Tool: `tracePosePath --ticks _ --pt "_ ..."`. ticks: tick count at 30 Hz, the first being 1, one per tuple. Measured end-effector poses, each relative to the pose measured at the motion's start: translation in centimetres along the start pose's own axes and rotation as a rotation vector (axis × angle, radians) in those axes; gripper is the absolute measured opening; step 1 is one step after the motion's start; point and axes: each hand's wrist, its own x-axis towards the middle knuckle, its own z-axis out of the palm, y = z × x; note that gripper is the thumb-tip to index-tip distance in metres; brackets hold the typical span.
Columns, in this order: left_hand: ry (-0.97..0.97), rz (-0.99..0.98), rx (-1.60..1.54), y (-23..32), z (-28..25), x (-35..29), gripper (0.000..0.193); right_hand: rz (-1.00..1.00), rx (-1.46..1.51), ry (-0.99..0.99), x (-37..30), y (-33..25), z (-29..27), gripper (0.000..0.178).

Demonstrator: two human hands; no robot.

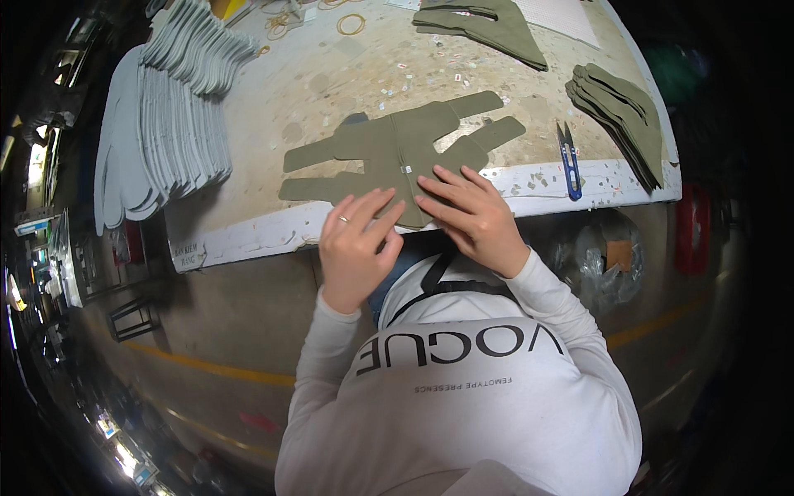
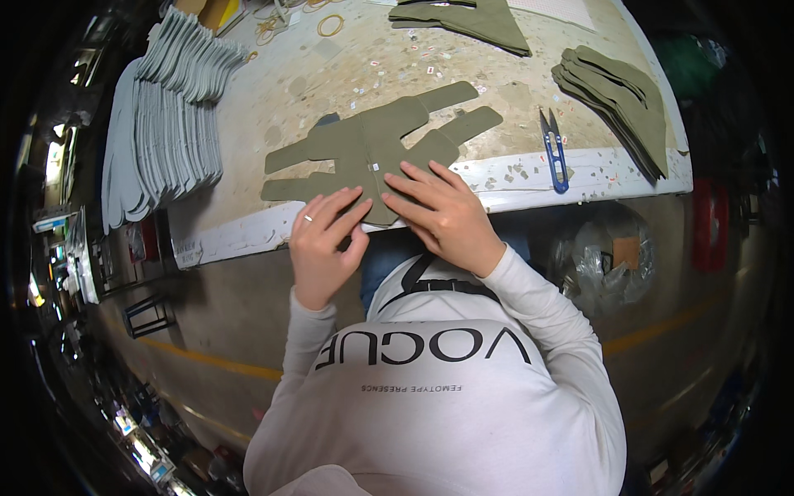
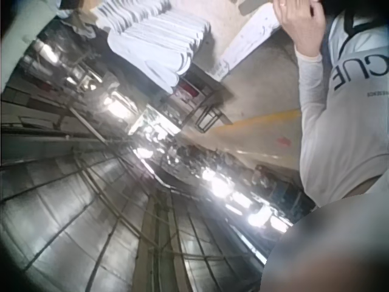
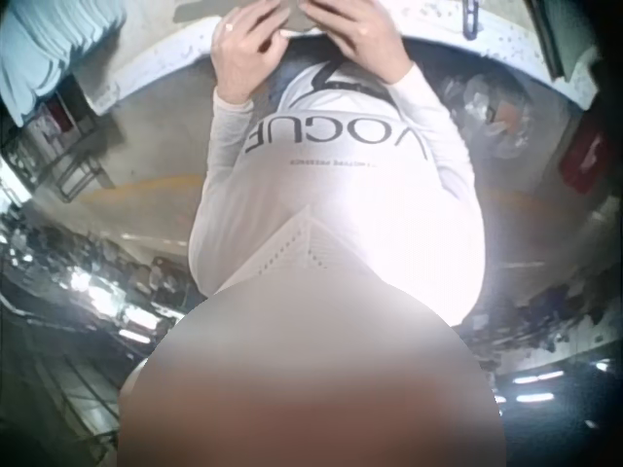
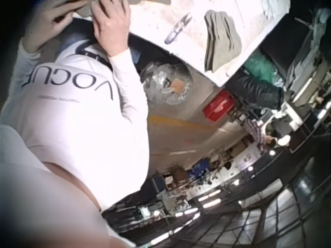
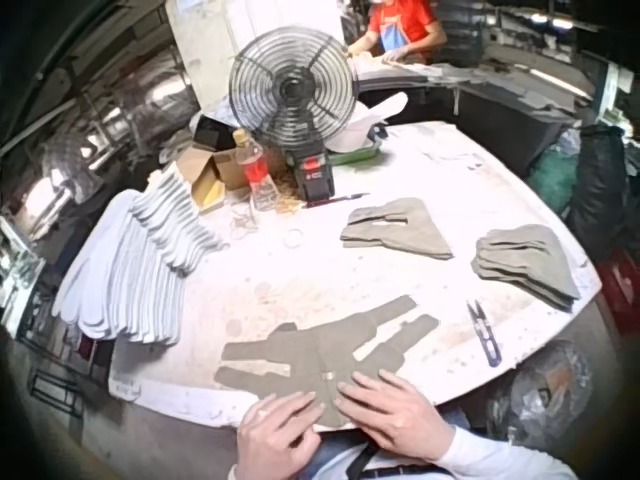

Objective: The person cuts olive-green fabric pieces using a rotary cutter and then stacks them. They repeat this process for multiple pieces, aligning them before cutting and stacking the finished pieces on the table.

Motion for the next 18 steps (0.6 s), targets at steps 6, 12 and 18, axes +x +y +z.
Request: tracePosePath --ticks 6,12,18 --pt "0.005 -0.016 -0.357 -1.4 -3.3 6.3 0.025 0.309 -0.012 0.102 -0.4 2.0 -5.8 0.042" --pt "-0.166 0.152 -0.323 -2.2 1.6 15.4 0.020 0.666 -0.543 0.272 -3.0 5.3 -8.7 0.045" --pt "-0.316 0.034 -0.375 -3.1 7.3 17.6 0.030 0.651 -0.453 0.475 -4.6 6.2 -8.9 0.017"
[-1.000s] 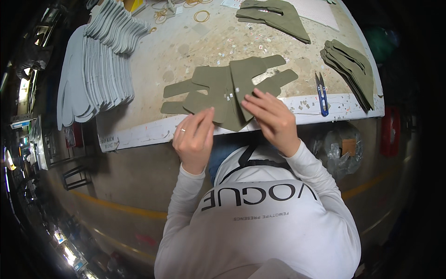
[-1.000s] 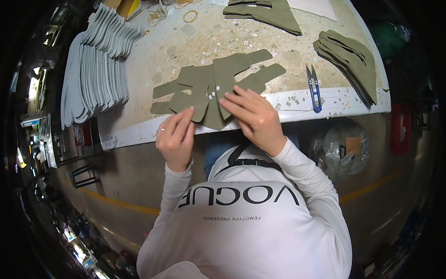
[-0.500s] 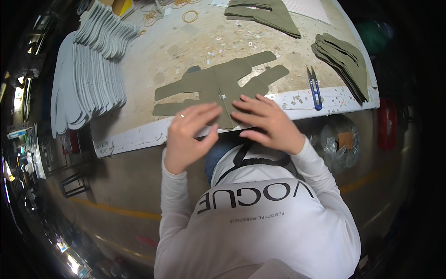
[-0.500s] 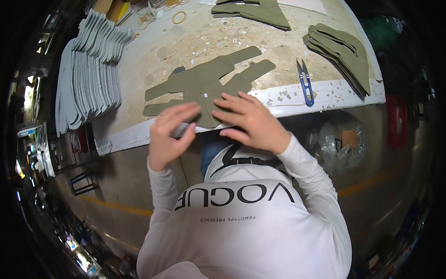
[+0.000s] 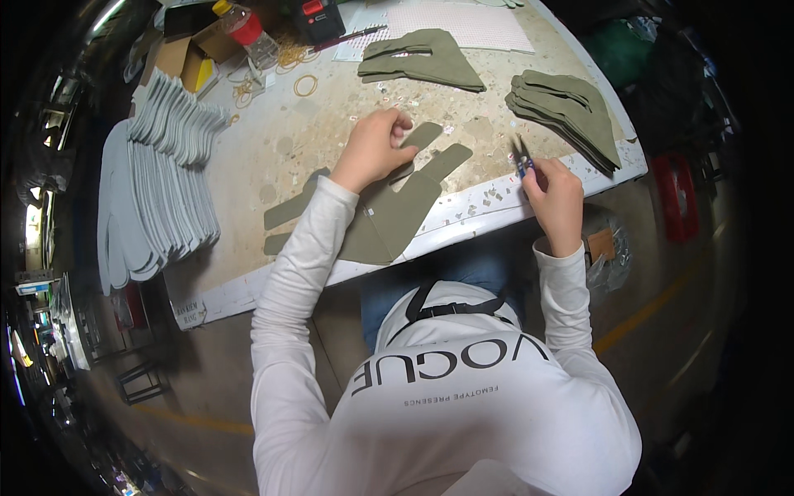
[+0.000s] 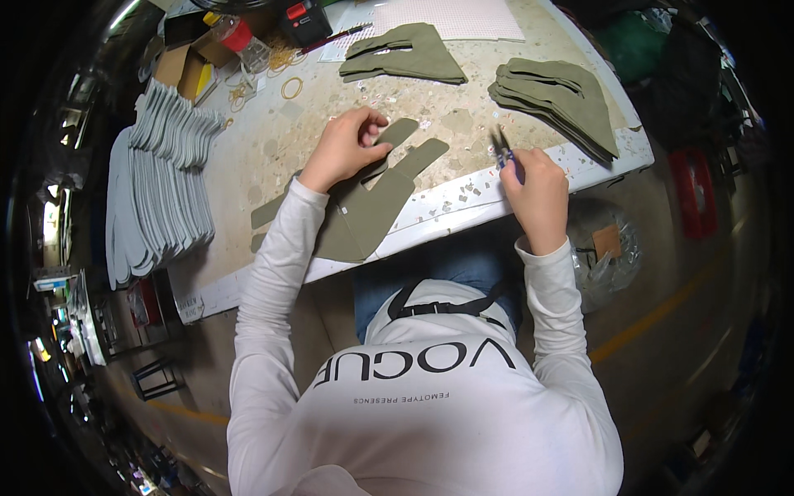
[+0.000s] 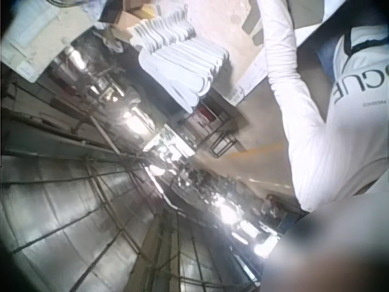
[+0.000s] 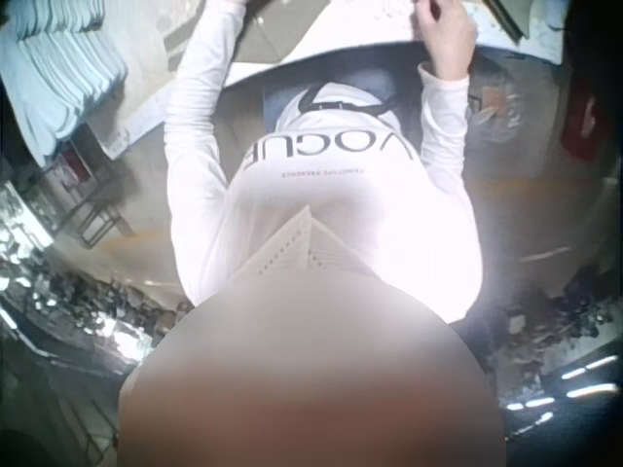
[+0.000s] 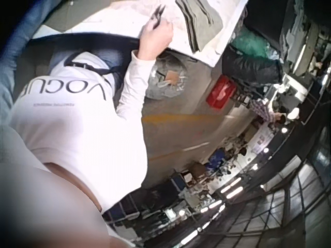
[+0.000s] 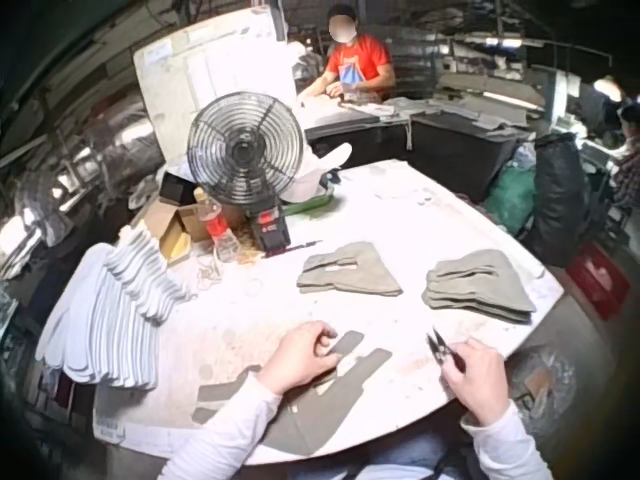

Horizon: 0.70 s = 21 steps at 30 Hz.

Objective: The person cuts olive-green fabric pieces using a rotary cutter and then stacks them. They repeat this process for multiple pieces, aligning them before cutting and stacking the finished pieces on the table.

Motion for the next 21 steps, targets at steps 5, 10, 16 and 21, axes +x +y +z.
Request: tracePosePath --ticks 5,10,16,21 --pt "0.013 0.022 -0.008 -0.9 0.7 -0.4 0.029 0.231 0.659 -0.299 0.6 -1.4 1.2 0.016" --pt "-0.025 -0.113 -0.598 -1.1 1.0 -0.7 0.020 0.095 0.782 -0.401 1.6 -4.2 4.6 0.016" --pt "-0.039 -0.116 -0.656 -1.3 0.8 -0.6 0.021 0.179 0.845 -0.447 2.2 -5.1 6.5 0.017" --pt "-0.039 -0.101 -0.613 -1.3 1.0 -0.7 0.022 0.141 0.762 -0.420 2.5 -5.3 6.8 0.016"
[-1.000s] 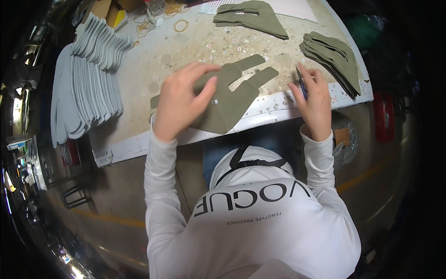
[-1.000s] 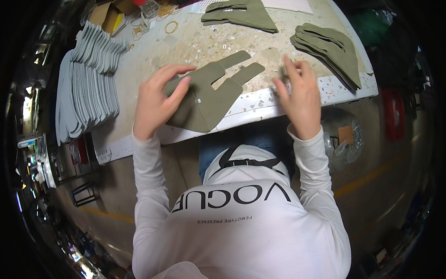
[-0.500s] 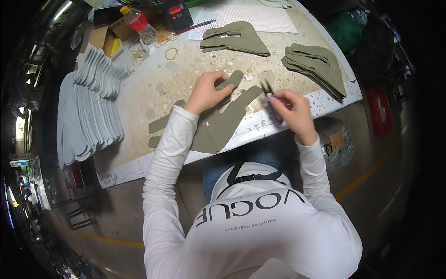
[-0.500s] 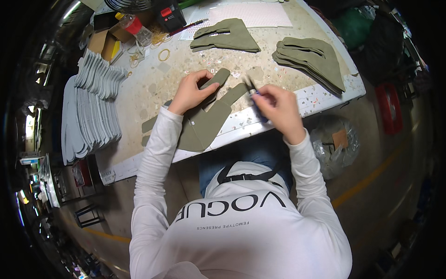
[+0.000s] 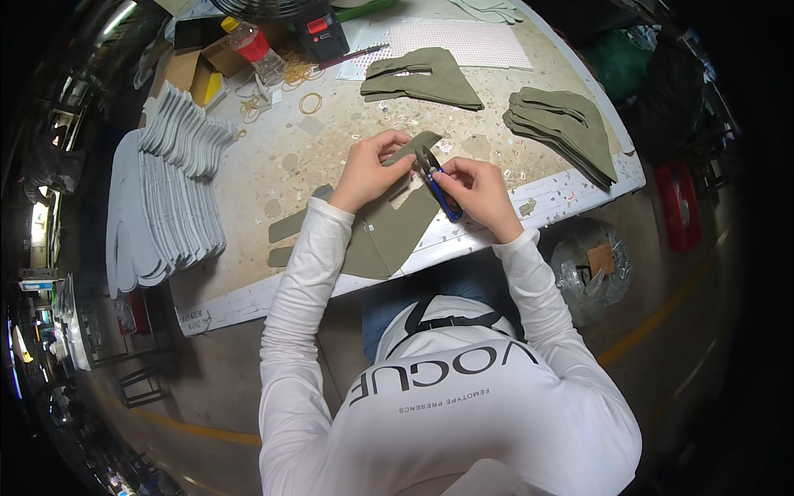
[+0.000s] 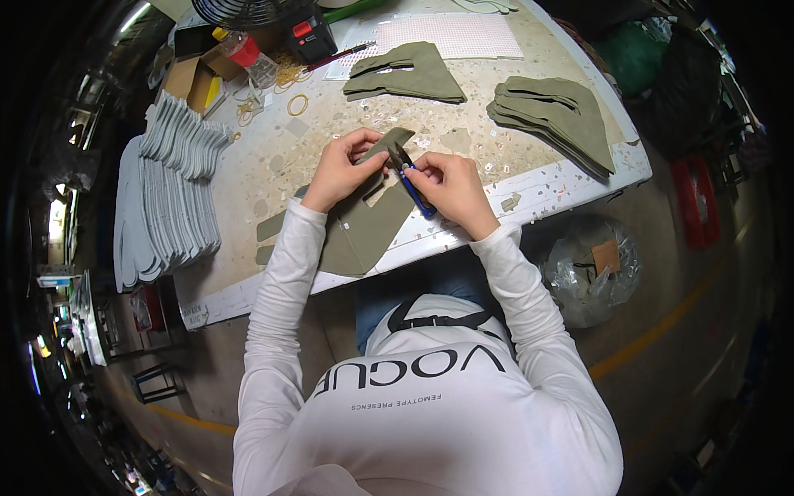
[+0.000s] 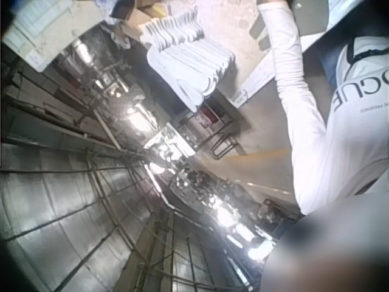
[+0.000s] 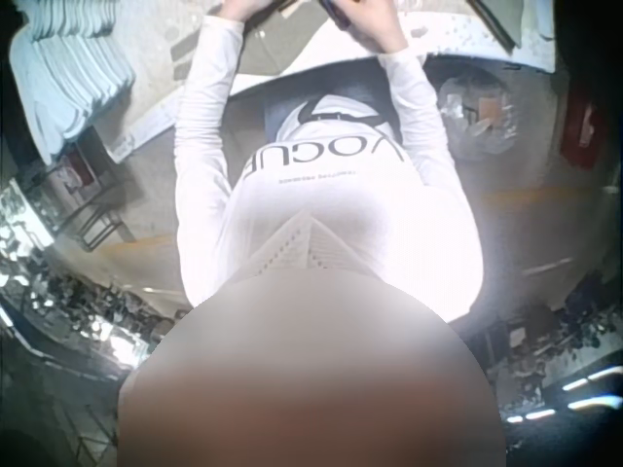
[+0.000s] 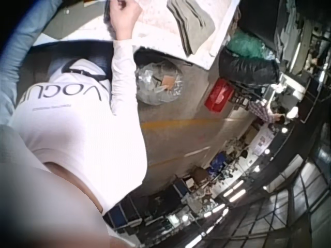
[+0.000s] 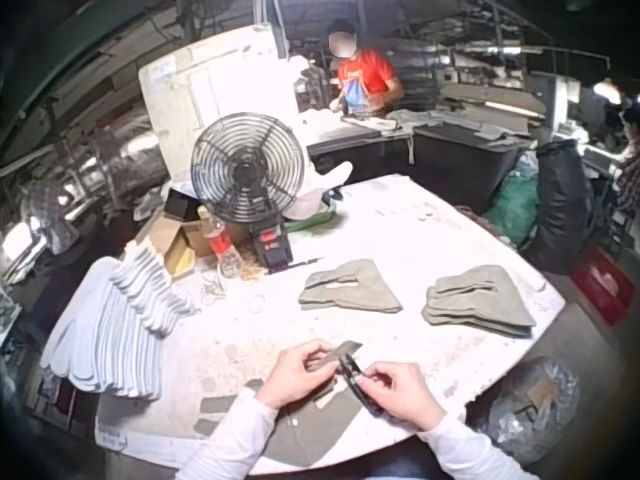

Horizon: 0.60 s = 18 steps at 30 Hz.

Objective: The person cuts olive-green fabric pieces using a rotary cutter and then stacks them. They repeat this process for multiple pieces, aligning them before cutting and stacking the finished pieces on the table.

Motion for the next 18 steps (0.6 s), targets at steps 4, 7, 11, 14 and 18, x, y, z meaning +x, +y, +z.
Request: tracePosePath --ticks 4,7,11,14,18 --pt "0.036 0.051 0.058 -0.4 0.1 0.0 0.023 0.009 -0.011 -0.011 -0.1 -0.4 0.0 0.017" --pt "0.081 0.090 0.146 -0.5 0.3 -0.1 0.024 0.052 0.061 -0.003 -0.1 -0.7 0.1 0.019" --pt "0.113 0.169 0.353 0.4 0.4 -0.3 0.028 0.115 0.108 0.031 -0.1 -0.7 0.4 0.020" --pt "0.089 0.043 0.284 2.3 -0.2 -1.1 0.030 0.052 0.060 0.007 -0.6 -0.5 -0.2 0.019" --pt "0.493 0.431 0.560 5.4 -2.7 -4.4 0.027 -0.062 -0.135 0.175 -1.7 0.4 -4.1 0.016"
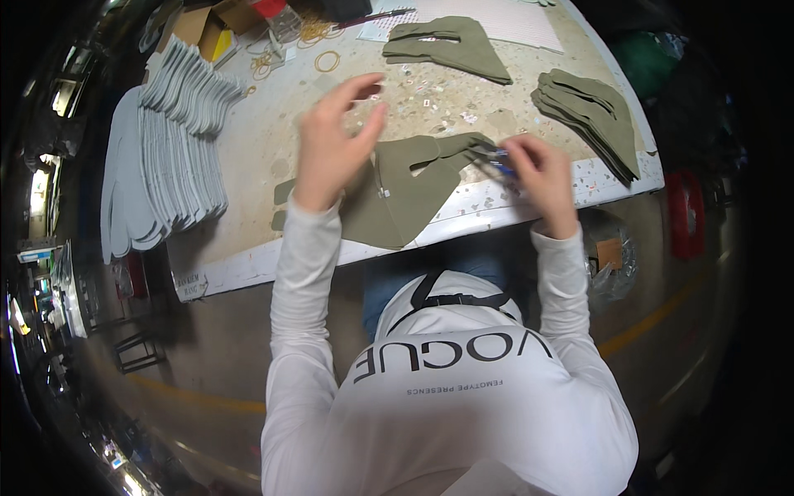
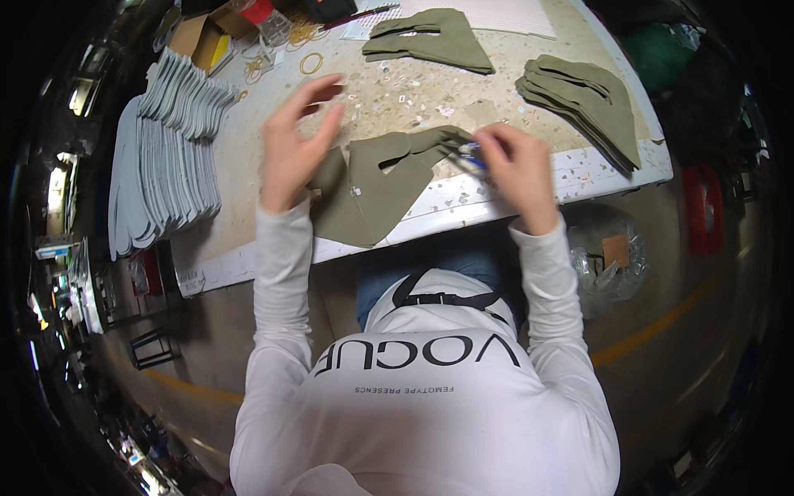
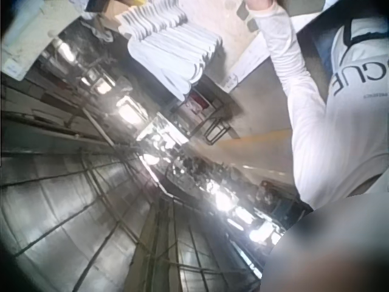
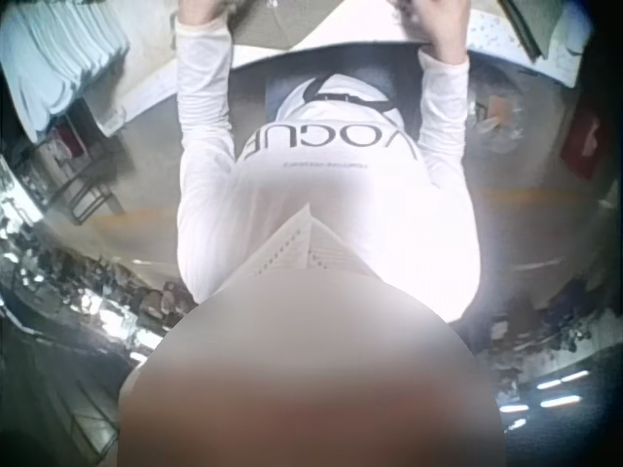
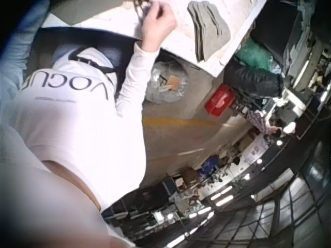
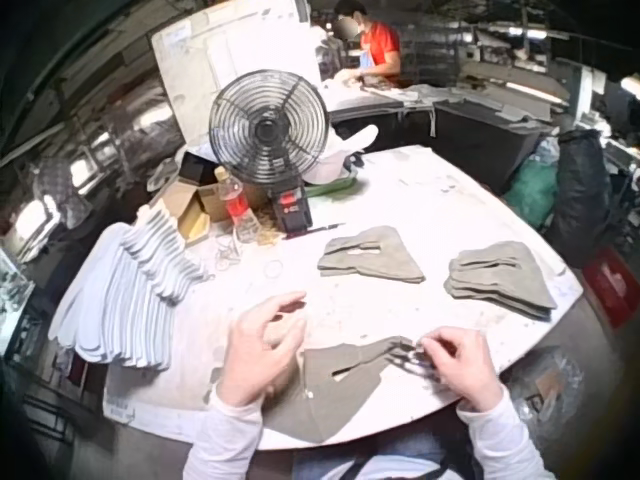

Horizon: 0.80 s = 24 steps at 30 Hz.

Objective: The person cuts olive-green fabric pieces using a rotary cutter and then stacks them. They repeat this process for multiple pieces, aligning them before cutting and stacking the finished pieces on the table.

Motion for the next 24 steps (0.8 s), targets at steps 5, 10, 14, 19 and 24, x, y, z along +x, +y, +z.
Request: tracePosePath --ticks 5,10,14,19,24 --pt "0.028 -0.347 0.030 2.8 -5.0 -5.6 0.016 0.112 -0.105 0.136 1.1 2.6 -4.7 0.014" --pt "0.031 -0.617 -0.096 3.9 -5.9 -10.4 0.013 -0.337 -0.713 0.265 1.2 0.3 -4.6 0.029" --pt "0.018 -0.733 -0.137 3.9 -5.5 -11.6 0.015 -0.562 -0.251 -0.528 -1.8 -3.1 0.9 0.040" --pt "-0.069 -0.788 -0.211 4.3 -4.6 -11.5 0.017 -0.670 -0.294 -0.527 -3.2 -4.2 7.3 0.045" --pt "-0.160 -0.849 -0.433 5.1 -4.3 -11.0 0.041 -0.461 -0.117 -0.386 -2.8 -5.1 7.3 0.043"
